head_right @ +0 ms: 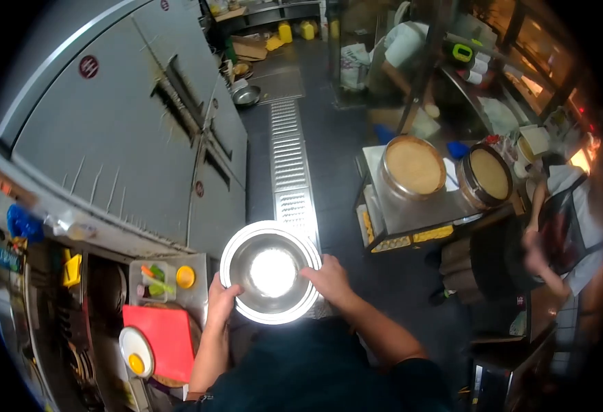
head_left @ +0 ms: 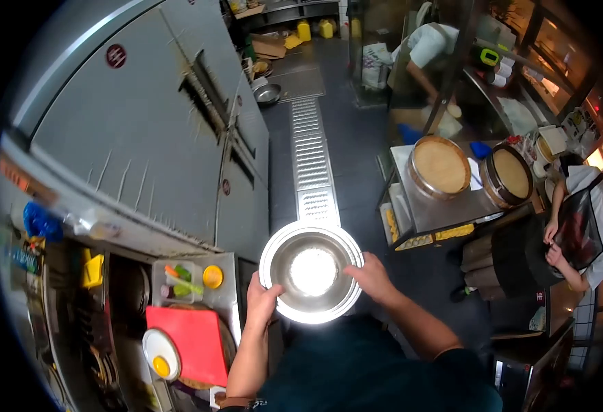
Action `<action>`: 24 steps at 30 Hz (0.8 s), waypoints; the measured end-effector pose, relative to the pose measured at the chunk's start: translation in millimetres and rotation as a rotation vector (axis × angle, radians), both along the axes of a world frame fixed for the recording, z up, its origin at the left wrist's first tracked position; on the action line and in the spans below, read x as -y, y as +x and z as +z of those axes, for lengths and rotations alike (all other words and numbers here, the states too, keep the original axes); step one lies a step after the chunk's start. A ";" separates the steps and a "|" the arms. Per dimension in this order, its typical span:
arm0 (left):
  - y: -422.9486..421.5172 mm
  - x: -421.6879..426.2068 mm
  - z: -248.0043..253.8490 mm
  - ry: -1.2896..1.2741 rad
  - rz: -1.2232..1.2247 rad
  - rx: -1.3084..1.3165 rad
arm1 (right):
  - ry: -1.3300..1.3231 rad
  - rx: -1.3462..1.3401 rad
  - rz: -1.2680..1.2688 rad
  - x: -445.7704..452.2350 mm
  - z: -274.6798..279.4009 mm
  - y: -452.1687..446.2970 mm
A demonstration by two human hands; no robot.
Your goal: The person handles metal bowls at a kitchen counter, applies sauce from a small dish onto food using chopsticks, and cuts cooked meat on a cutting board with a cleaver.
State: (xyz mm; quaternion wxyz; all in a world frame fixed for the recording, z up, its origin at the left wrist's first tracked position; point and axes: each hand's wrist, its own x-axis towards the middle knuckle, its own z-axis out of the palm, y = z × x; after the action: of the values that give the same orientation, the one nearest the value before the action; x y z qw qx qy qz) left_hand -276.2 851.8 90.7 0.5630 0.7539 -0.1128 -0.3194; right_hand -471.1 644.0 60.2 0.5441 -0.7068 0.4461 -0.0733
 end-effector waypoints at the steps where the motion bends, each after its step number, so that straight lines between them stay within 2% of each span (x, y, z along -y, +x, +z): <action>1: 12.5 19.3 -4.8 -0.004 -0.007 0.001 | 0.004 -0.009 -0.017 15.3 -0.8 9.3; 4: 57.9 72.7 -17.8 -0.008 -0.028 0.000 | 0.062 -0.006 -0.028 63.1 -14.3 43.8; 9: 156.0 178.1 -13.5 -0.004 -0.053 0.056 | 0.011 0.034 -0.066 154.2 -40.6 136.6; 13: 263.9 271.9 -37.9 -0.031 -0.130 0.134 | -0.012 0.115 -0.128 241.3 -35.8 227.9; 14: 286.4 298.5 -17.3 0.027 -0.193 0.061 | -0.002 0.123 -0.175 258.7 -32.5 247.1; 16: 341.1 347.7 -34.3 0.075 -0.252 0.151 | 0.013 0.141 -0.267 297.6 -22.1 289.2; 17: 356.7 370.9 -23.8 0.069 -0.300 0.168 | 0.042 0.128 -0.292 311.3 8.1 303.6; 20: 409.6 442.3 5.8 0.112 -0.371 0.222 | 0.066 0.192 -0.345 369.7 3.7 348.8; 22: 449.1 485.1 -16.8 0.100 -0.403 0.244 | 0.136 0.258 -0.389 408.8 0.3 380.4; 24: 478.8 529.1 -15.7 0.133 -0.423 0.261 | 0.142 0.235 -0.401 451.8 -3.8 408.5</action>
State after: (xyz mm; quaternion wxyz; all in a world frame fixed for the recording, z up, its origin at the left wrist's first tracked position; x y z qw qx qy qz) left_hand 202.6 322.6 74.9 0.4134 0.7837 -0.3183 -0.3370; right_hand -62.6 192.2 56.4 0.6152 -0.5508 0.5149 -0.2301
